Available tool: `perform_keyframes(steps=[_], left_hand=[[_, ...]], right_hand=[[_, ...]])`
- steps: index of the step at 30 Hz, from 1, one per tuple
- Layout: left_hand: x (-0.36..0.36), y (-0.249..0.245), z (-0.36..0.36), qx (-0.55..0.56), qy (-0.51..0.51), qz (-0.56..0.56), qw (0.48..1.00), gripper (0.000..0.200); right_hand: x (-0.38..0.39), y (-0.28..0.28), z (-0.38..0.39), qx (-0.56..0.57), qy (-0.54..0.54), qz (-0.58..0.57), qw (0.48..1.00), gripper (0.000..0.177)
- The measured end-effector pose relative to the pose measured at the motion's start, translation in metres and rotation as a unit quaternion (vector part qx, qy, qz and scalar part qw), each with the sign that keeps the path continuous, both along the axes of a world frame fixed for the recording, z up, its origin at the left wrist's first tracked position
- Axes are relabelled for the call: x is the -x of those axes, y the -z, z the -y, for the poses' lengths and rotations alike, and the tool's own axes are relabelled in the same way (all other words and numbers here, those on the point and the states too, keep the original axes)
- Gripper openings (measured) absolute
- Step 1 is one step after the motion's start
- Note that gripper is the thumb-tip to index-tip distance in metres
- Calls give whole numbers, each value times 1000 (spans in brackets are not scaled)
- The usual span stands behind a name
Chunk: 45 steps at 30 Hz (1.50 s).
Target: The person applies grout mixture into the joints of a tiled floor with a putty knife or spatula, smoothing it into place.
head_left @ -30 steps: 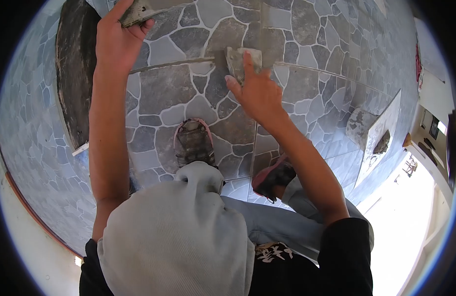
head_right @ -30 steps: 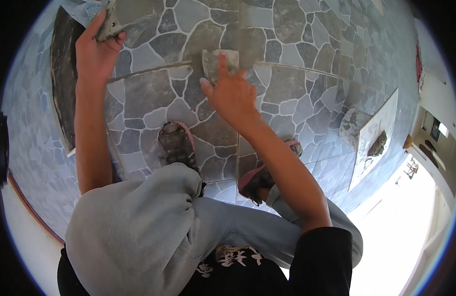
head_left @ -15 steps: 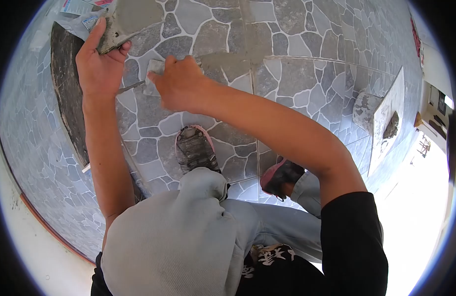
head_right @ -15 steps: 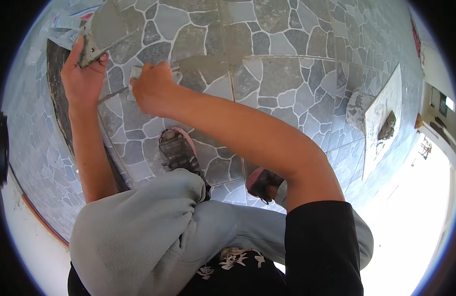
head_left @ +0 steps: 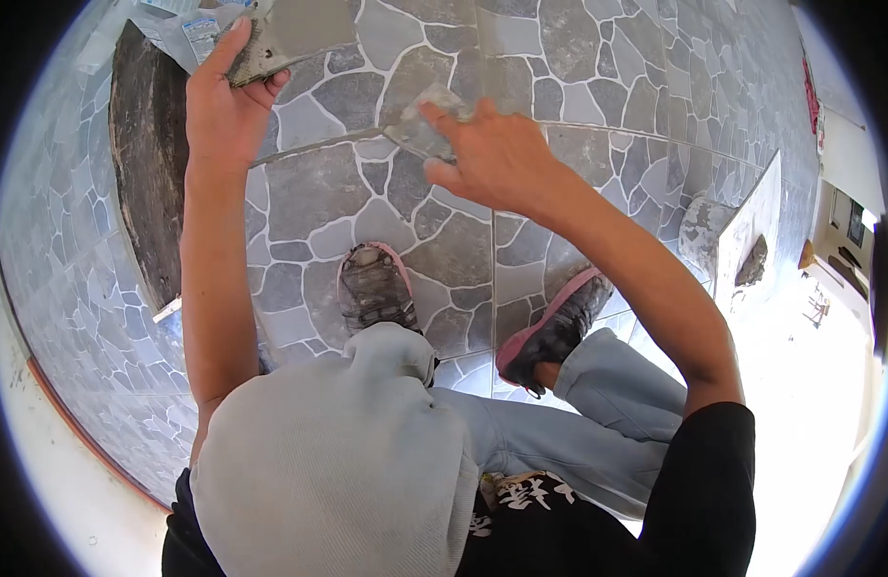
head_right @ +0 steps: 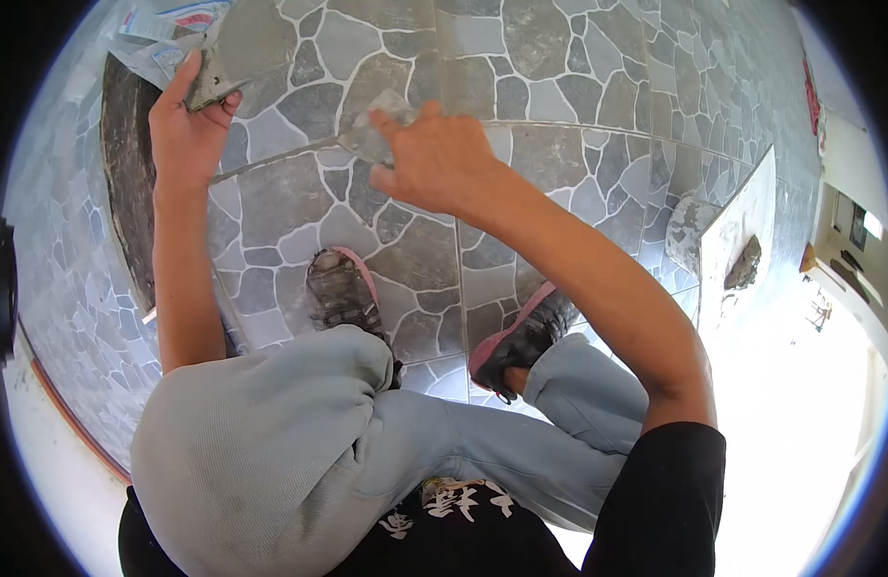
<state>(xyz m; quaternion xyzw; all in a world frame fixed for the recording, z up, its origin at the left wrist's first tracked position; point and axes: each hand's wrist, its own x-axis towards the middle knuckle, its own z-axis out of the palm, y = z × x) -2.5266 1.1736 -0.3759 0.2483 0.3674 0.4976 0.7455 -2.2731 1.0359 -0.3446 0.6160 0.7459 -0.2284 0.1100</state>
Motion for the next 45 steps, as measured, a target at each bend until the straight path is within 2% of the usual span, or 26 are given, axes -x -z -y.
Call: perform_keyframes(steps=[1,3,4,6,10,12,14,16,17,19,23,27,30,31,32,33,34,35,37,38,39,40,41,42,43,45], left_hand=[[-5,0,1,-1,16,11,1000,21],[-9,-5,3,0,19,7,1000,22],[-8,-7,2,-3,18,6,1000,22],[-1,-9,1,1,9,-3,1000,23],[3,-5,-2,20,-7,-15,1000,24],[-6,-6,-1,13,-4,-3,1000,24],[-18,-8,2,8,-1,14,1000,25],[-27,-13,5,0,17,17,1000,25],[-28,-15,6,-2,22,20,1000,25],[-23,-16,7,3,20,16,1000,26],[3,-11,7,6,16,-18,1000,26],[22,2,15,48,8,-15,999,25],[12,10,32,79,0,-33,996,24],[5,14,43,105,9,-50,993,24],[-3,21,52,131,39,-45,990,25],[-14,27,61,157,70,-41,984,26],[-28,27,74,194,84,-19,977,26],[-44,25,83,227,100,2,969,25],[-70,20,95,296,114,45,947,25],[-79,19,97,298,109,42,947,25],[-87,18,98,291,120,54,948,26],[-90,18,98,283,132,66,948,27],[-89,19,98,287,134,65,946,27],[-89,19,97,253,137,41,957,28],[-89,17,94,217,142,18,966,30],[-85,10,97,211,139,24,967,30]], right_hand=[[19,15,-2,-2,2,-3,1000,69],[45,45,4,-23,96,-33,995,70],[46,50,18,-22,99,-36,994,70],[52,41,53,75,93,-51,991,72],[46,7,63,124,93,-67,986,73],[54,18,44,-22,33,-133,990,71],[82,30,8,-60,8,-137,989,65],[112,44,-28,-61,-68,-99,991,60],[112,44,-40,-63,-63,-96,991,60],[113,37,-60,54,-140,-41,988,57],[34,28,-44,74,-124,-12,989,62],[-52,-5,-25,130,-83,103,983,67],[-100,-16,-12,145,-51,145,977,65],[-110,-13,-2,141,74,-113,981,65],[-112,-10,4,133,190,-364,902,65],[-109,-10,7,141,172,-358,907,65],[-104,-13,14,180,262,-492,810,68],[-97,-16,19,214,347,-608,682,71],[-62,-21,32,190,338,-613,689,74],[-50,-21,37,155,340,-617,693,77],[-47,-19,41,152,315,-582,735,74],[-45,-13,44,154,318,-582,732,74],[-42,-6,47,60,267,-527,805,74],[-47,0,49,10,240,-495,835,73],[-51,6,51,-42,215,-457,862,73],[-71,11,49,-58,211,-419,881,71]])
